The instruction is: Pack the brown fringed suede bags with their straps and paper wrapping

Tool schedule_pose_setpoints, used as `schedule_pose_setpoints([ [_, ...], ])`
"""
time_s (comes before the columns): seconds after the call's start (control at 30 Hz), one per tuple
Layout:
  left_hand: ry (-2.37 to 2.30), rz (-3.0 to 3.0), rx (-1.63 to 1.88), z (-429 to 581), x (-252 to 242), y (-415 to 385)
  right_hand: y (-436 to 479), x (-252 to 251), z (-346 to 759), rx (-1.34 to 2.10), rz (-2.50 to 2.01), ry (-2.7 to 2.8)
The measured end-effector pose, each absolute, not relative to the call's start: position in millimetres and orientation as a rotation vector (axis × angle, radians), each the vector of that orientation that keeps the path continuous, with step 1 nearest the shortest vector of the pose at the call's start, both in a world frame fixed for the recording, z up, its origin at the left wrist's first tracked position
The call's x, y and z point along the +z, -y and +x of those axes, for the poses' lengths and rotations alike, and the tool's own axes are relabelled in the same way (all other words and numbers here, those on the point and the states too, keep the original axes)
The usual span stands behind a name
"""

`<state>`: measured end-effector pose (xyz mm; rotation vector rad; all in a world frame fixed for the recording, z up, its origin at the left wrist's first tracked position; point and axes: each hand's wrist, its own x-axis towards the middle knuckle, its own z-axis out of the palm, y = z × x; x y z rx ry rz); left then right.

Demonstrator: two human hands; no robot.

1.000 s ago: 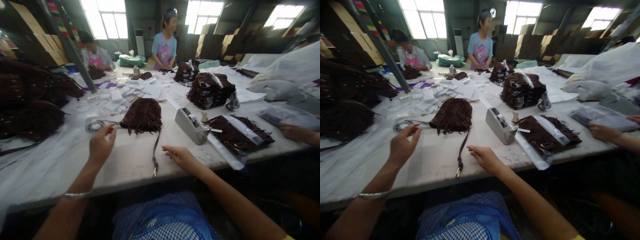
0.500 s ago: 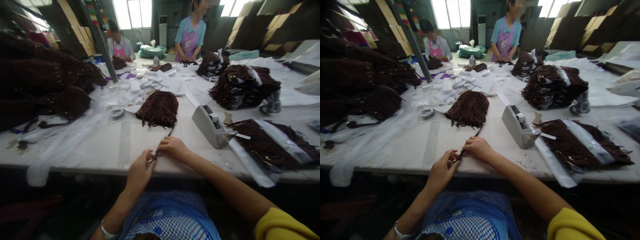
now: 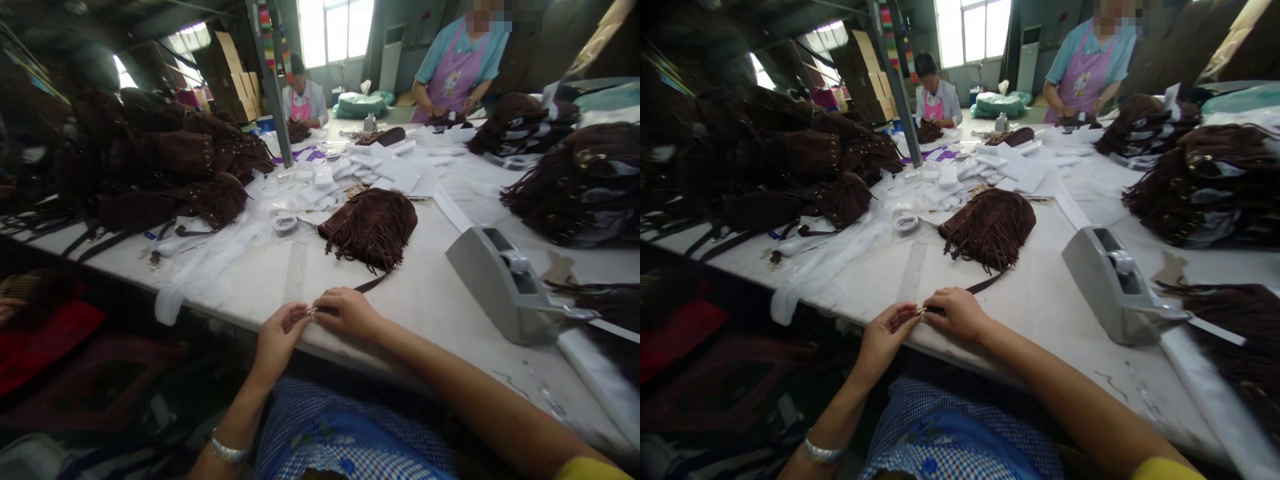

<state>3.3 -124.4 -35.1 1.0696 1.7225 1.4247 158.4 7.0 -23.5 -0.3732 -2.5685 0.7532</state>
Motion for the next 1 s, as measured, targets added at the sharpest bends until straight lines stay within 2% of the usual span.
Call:
schedule_pose_setpoints([
  [0.17,-1.916,1.275,1.358,7.8,-31.6,128.0,-0.2,-27.7,161.0,0.819,-0.467,2.472],
  [0.43,-1.809,1.445,1.131,-36.3,-11.5,115.0,2.3,-23.1,158.8,0.876,-0.463,2.5],
  [0.73,-2.55,1.315,1.263,-214.1,15.3,65.5,-0.4,-23.2,160.9,0.918,-0.381,2.542],
  [1.0,-3.06,0.908,0.876,-353.7,24.7,78.3,-13.4,-45.3,158.8,0.773,-0.209,2.56],
])
